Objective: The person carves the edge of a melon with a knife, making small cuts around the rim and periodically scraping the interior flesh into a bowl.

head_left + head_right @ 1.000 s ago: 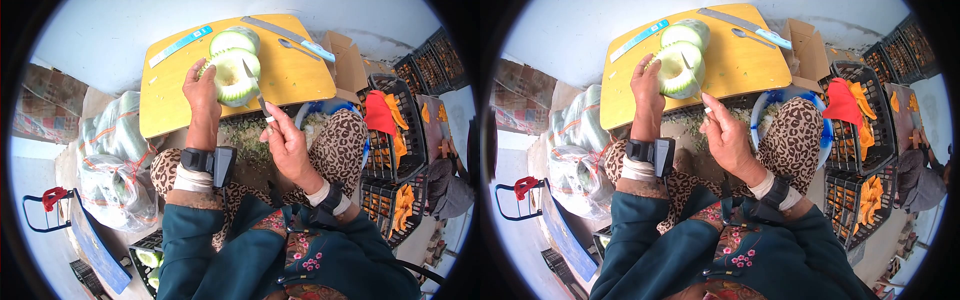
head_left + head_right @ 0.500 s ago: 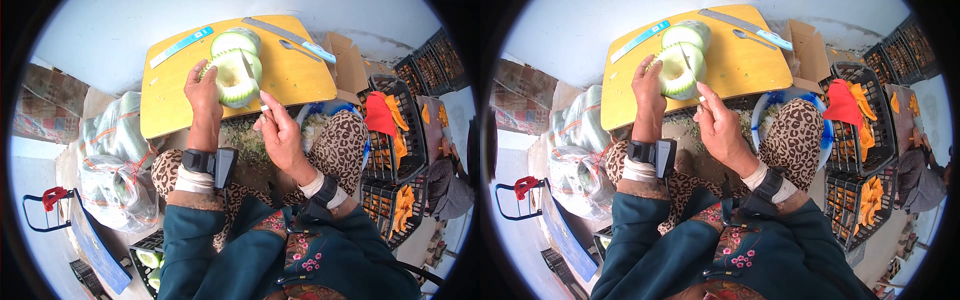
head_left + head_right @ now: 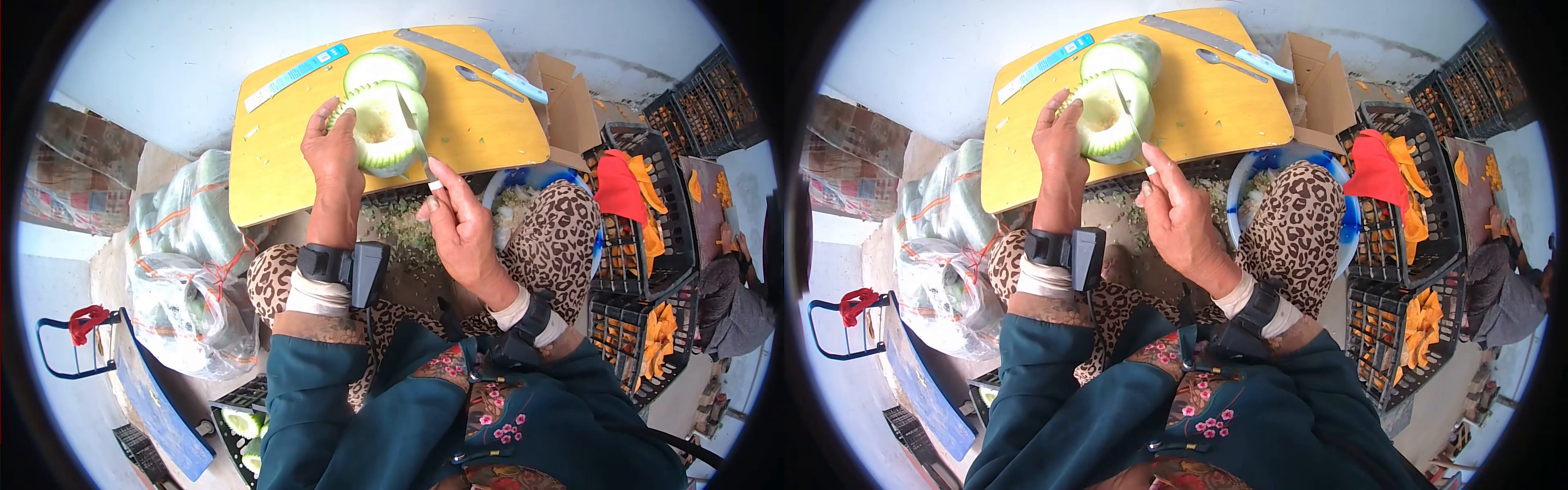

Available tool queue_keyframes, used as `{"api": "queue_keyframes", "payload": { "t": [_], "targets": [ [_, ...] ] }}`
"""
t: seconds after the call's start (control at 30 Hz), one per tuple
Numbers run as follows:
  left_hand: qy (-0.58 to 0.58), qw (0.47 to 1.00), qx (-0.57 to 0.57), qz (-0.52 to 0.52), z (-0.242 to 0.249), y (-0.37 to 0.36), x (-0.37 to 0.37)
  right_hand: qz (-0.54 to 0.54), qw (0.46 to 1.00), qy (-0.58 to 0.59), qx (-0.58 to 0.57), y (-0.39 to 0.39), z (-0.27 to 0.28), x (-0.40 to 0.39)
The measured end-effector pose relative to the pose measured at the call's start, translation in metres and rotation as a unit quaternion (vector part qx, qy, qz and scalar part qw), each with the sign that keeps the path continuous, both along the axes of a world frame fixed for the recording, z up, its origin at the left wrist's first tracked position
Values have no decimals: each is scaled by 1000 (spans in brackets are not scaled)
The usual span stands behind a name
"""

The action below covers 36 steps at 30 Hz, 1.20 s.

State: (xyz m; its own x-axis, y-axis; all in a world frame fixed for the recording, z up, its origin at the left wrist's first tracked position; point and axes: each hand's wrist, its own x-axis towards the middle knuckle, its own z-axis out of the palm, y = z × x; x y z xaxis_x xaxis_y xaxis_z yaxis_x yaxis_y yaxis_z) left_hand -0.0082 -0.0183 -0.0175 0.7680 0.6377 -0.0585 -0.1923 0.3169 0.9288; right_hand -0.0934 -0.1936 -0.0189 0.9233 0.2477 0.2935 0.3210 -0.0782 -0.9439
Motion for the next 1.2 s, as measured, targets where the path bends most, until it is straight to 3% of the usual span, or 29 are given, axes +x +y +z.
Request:
{"api": "queue_keyframes", "payload": {
  "t": [0.83,1.2],
  "targets": [
    [-5,1000,20,-6,1,-4,0,-28,999,-24,-4,10,2,17],
    [-7,1000,17,5,1,-6,1,-56,996,-41,-60,11,6,14]
  ]
}}
